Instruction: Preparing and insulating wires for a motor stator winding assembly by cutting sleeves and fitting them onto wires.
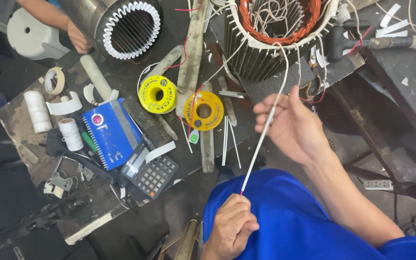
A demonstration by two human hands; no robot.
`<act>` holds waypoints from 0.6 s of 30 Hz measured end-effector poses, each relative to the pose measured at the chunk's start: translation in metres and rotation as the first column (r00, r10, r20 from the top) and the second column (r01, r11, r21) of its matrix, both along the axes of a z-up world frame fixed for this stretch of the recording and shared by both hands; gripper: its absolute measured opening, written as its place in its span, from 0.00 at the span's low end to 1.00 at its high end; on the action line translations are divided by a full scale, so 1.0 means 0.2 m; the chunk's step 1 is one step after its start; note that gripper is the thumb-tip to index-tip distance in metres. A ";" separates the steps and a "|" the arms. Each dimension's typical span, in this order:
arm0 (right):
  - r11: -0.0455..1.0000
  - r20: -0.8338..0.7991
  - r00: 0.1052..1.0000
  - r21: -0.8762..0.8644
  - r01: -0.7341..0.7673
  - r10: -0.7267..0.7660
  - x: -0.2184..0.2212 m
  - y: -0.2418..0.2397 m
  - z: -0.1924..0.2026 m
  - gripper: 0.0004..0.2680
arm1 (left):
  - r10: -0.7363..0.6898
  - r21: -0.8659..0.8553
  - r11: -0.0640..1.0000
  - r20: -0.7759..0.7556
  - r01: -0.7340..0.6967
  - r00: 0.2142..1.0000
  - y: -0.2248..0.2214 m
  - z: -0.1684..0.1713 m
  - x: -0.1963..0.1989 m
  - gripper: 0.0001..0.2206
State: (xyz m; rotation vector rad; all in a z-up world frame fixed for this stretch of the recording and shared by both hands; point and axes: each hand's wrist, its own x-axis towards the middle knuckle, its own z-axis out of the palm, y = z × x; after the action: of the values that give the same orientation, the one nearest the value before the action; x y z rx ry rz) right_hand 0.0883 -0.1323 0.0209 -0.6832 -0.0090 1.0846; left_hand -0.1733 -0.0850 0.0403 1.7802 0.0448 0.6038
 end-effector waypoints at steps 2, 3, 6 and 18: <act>0.998 -0.041 0.998 0.032 -0.051 0.052 -0.08 -0.03 0.00 0.21 | -0.015 0.034 0.999 0.014 0.015 1.000 0.01 0.03 0.03 0.24; 0.993 -0.081 0.991 0.064 -0.099 0.104 -0.13 -0.05 0.00 0.23 | -0.032 0.066 0.997 0.025 0.030 0.999 0.01 0.04 0.05 0.26; 0.975 -0.138 0.982 0.197 -0.098 0.127 -0.23 -0.06 0.01 0.14 | -0.139 0.008 0.990 0.003 0.139 0.990 0.01 0.01 0.08 0.22; 0.965 -0.192 0.976 0.215 0.148 -0.107 -0.19 0.01 0.01 0.07 | -0.014 -0.159 0.987 -0.035 0.009 0.999 -0.05 0.01 0.06 0.25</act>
State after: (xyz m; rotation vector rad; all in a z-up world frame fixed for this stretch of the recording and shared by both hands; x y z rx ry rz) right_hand 0.0513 -0.1295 0.0227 -0.3722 0.0635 0.9982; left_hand -0.1621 -0.0956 0.0415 1.6352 0.1050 0.5446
